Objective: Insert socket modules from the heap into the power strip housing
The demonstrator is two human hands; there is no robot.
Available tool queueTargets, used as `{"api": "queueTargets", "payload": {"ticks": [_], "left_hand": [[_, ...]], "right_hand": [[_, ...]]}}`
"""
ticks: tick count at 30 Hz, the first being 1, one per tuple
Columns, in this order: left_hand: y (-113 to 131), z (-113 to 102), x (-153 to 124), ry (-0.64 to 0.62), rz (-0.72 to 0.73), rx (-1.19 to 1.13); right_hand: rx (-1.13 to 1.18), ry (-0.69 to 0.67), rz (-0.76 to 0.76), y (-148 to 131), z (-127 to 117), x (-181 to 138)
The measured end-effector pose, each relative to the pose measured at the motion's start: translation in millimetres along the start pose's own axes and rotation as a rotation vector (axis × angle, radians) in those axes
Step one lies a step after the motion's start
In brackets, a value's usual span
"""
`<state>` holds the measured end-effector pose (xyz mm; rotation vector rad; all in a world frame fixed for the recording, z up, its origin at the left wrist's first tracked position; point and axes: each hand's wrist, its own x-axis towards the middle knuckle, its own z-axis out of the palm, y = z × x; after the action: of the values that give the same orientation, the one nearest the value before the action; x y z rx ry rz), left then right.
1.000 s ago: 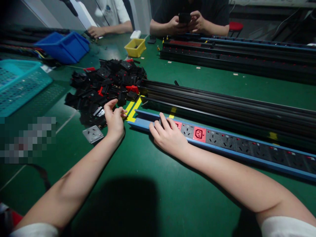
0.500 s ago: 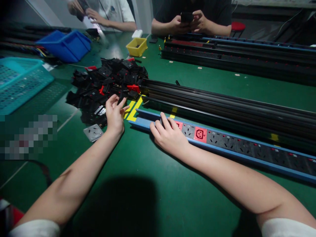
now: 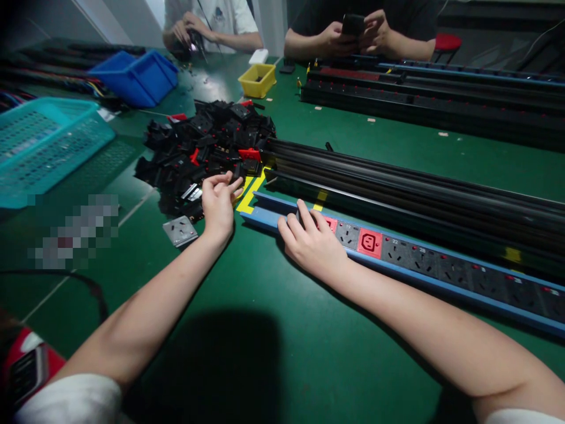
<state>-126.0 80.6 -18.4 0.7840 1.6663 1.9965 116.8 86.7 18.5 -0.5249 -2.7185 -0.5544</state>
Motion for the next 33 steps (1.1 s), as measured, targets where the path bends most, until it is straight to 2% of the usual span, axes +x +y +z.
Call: {"api": "queueTargets", "payload": {"ticks": [3, 6, 14, 21, 28, 31, 33], "left_hand": [[0, 0, -3, -0.069, -0.036, 0.026], [0, -1, -5, -0.117, 0.011, 0.081], [-4, -9, 5, -0.081, 0.214, 0.286], [-14, -10, 15, -0.24, 0.184, 0.309], [4, -5, 5, -0.181, 0.229, 0.441], [0, -5, 7, -0.166, 0.242, 0.413], [-6, -4, 11, -0.211, 0.244, 0.393]], "right_hand": [[-0.004, -0.003, 0.001, 0, 0, 0], [-0.023, -0.004, -0.001, 0, 0, 0], [-0.002, -0.009, 0.009, 0, 2, -1], [0.014, -0.015, 0.01, 0, 2, -1], [-0.019, -0.004, 0.01, 0, 3, -1], [-0.023, 0.001, 0.007, 0, 3, -2], [-0.025, 0.008, 0.007, 0, 3, -2]]}}
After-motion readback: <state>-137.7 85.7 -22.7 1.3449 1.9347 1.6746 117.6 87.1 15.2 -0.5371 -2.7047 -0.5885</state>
